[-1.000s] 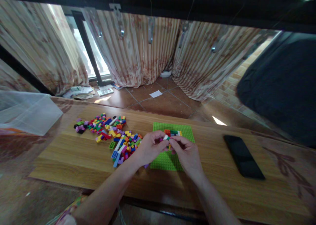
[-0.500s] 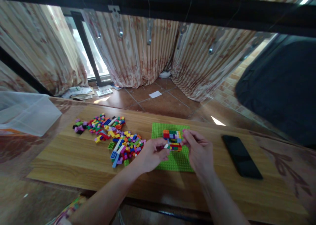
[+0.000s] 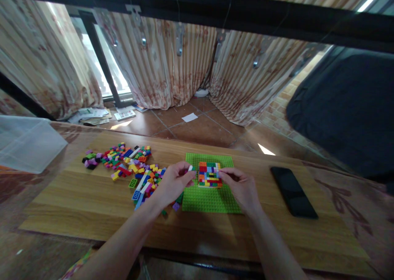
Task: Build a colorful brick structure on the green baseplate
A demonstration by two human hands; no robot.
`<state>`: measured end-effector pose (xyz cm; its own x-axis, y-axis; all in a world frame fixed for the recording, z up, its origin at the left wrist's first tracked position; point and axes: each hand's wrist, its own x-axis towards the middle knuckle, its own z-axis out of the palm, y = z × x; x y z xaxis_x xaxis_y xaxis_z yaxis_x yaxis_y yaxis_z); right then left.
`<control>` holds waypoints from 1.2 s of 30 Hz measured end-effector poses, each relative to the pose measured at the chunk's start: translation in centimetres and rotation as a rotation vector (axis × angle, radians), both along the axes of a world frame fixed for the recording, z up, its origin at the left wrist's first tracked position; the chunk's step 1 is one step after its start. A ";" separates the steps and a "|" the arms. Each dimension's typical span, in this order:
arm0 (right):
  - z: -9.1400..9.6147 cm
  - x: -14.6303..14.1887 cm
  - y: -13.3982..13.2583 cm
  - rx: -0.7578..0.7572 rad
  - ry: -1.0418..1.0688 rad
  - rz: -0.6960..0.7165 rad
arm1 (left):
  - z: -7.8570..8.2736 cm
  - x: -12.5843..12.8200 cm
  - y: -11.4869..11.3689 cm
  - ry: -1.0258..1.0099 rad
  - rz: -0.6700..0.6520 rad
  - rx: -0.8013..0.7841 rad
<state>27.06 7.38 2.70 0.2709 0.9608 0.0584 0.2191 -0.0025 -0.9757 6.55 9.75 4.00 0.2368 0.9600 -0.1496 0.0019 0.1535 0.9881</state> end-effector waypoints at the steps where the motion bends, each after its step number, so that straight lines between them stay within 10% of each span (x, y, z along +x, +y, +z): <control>1: -0.2 -0.1 0.1 0.019 -0.058 0.022 | -0.1 0.1 0.0 0.002 -0.004 -0.003; 13: -1.6 -0.2 0.4 0.069 -0.244 0.024 | -0.3 0.2 0.0 0.058 -0.019 0.007; 36: -1.7 -2.0 1.1 -0.019 0.205 -0.122 | -1.4 0.0 0.0 0.065 -0.059 0.031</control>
